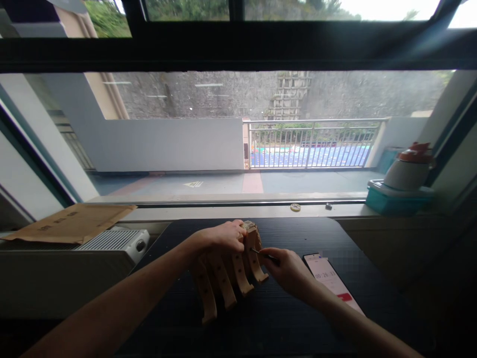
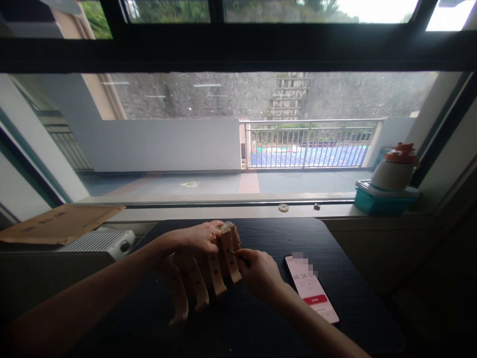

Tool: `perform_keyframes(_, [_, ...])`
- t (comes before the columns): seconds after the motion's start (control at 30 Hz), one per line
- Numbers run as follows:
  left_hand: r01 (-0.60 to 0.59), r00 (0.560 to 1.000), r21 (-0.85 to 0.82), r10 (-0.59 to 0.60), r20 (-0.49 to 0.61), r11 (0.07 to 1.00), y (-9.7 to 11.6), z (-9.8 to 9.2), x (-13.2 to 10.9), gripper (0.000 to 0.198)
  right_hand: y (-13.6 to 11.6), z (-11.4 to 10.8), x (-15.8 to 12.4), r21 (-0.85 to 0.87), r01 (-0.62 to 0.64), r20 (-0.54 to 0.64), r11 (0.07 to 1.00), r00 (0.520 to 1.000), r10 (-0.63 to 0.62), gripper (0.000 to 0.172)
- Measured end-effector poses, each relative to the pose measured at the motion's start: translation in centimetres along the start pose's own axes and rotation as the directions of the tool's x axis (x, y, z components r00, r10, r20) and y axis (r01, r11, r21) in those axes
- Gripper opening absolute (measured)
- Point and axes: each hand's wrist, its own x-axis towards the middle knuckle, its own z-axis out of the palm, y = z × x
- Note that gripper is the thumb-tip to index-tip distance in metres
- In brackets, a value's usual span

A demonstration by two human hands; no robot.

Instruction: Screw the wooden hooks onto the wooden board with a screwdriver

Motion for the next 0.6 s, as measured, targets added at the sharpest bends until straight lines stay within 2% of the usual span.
perform_keyframes(0.07, [0.004,1.0,-0.009,-0.004,-0.003,1.0,0.1,0.1,-0.1,0.037,-0.6,-0.4,0.0,-0.266,0.086,0.018,0.96,0.996,-0.084,0.028])
perform_keyframes(0.13, [0.006,1.0,-0.044,-0.007,-0.019,0.999,0.1,0.3,-0.4,0.051,-1.4,-0.7,-0.1,-0.502,0.212,0.089,0.839,0.977,-0.193,0.03])
perform_keyframes(0.2, [0.013,0.999,-0.09,-0.017,-0.047,0.996,0.1,0.5,-0.6,0.07,-2.1,-0.7,-0.1,-0.626,0.314,0.176,0.714,0.948,-0.263,0.033])
perform_keyframes(0.27, [0.0,0.998,-0.133,-0.008,-0.063,0.991,0.0,0.6,-0.8,0.081,-2.5,-0.8,0.0,-0.659,0.365,0.23,0.658,0.93,-0.286,0.03])
perform_keyframes(0.33, [-0.046,0.998,-0.173,0.037,-0.055,0.984,-0.2,0.6,-0.9,0.082,-2.5,-0.8,0.2,-0.639,0.367,0.239,0.676,0.93,-0.279,0.029])
perform_keyframes(0.43, [-0.1,0.995,-0.222,0.093,-0.043,0.97,-0.8,0.5,-0.8,0.079,-2.2,-0.8,0.5,-0.564,0.328,0.196,0.758,0.945,-0.263,0.031])
perform_keyframes(0.6, [-0.104,0.995,-0.238,0.1,-0.03,0.966,-1.3,0.4,-0.5,0.078,-1.4,-0.4,0.5,-0.356,0.144,0.059,0.924,0.99,-0.131,0.024])
